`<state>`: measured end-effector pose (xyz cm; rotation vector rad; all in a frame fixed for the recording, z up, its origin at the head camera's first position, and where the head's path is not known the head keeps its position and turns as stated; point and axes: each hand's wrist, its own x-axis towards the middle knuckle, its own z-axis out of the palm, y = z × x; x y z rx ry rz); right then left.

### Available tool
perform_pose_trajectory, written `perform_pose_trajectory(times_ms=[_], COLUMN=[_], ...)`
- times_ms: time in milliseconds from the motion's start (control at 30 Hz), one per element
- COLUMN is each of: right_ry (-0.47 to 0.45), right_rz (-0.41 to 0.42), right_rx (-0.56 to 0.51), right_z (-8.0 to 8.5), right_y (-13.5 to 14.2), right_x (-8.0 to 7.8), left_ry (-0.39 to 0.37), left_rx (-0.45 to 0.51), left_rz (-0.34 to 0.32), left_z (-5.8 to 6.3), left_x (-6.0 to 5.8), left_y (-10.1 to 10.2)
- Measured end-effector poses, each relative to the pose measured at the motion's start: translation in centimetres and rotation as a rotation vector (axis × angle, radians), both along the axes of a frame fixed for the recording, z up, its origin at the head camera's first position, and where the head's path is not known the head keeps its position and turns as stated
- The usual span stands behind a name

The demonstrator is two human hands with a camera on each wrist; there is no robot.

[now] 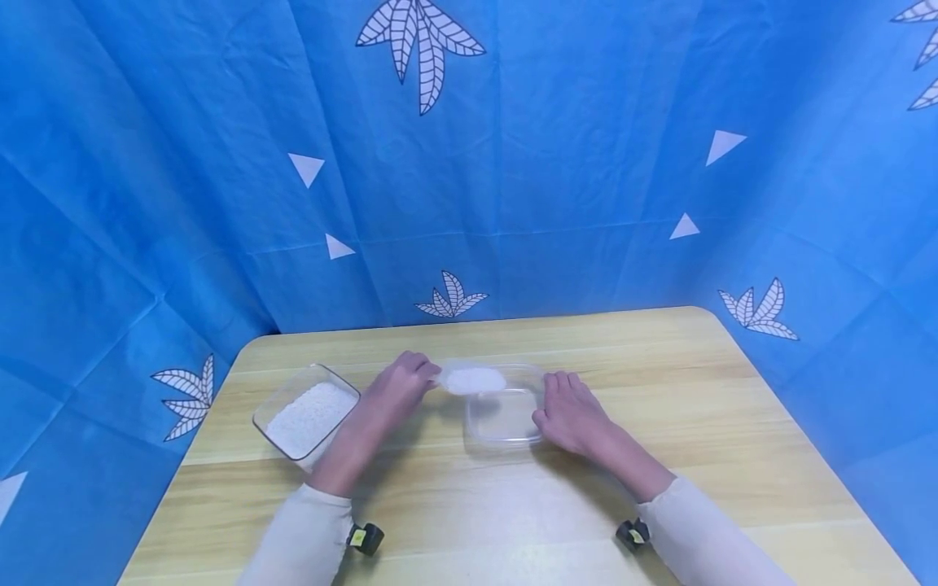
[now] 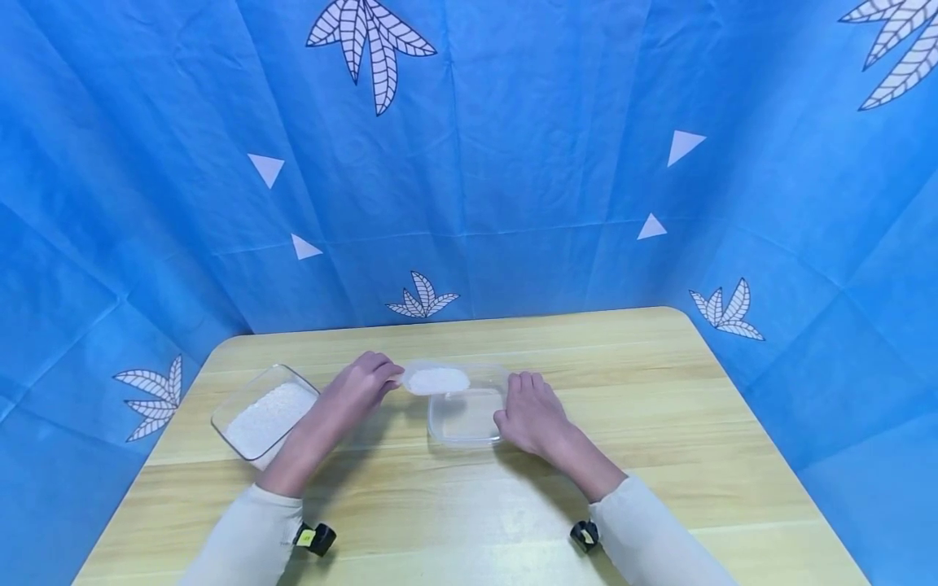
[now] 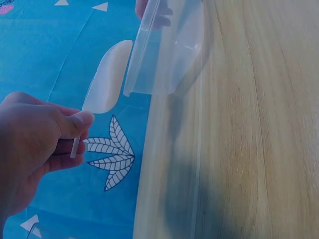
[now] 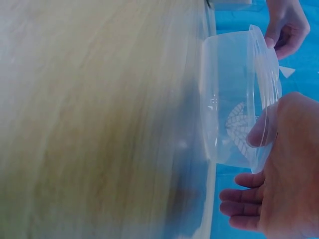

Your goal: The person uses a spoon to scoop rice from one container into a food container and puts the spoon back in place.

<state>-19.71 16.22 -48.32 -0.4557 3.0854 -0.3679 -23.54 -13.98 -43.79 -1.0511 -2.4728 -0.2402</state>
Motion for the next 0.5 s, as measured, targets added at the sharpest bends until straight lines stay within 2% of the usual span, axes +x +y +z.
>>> perform_pose_trajectory(times_ms=[200,500], right_ry=[0.017,0.028], right_rz=[0.007,0.010], right_rx=[0.006,0.007], right_z=[-0.3,-0.5], right_y=[0.0,0.0], right_x=[0.0,-0.2], left_ry=[0.046,0.038], left_rx=[-0.025,-0.040], left_rz=[-0.004,-0.012], left_z=[0.0,0.1], left_x=[-0.1,-0.1], left_y=[0.6,1.2])
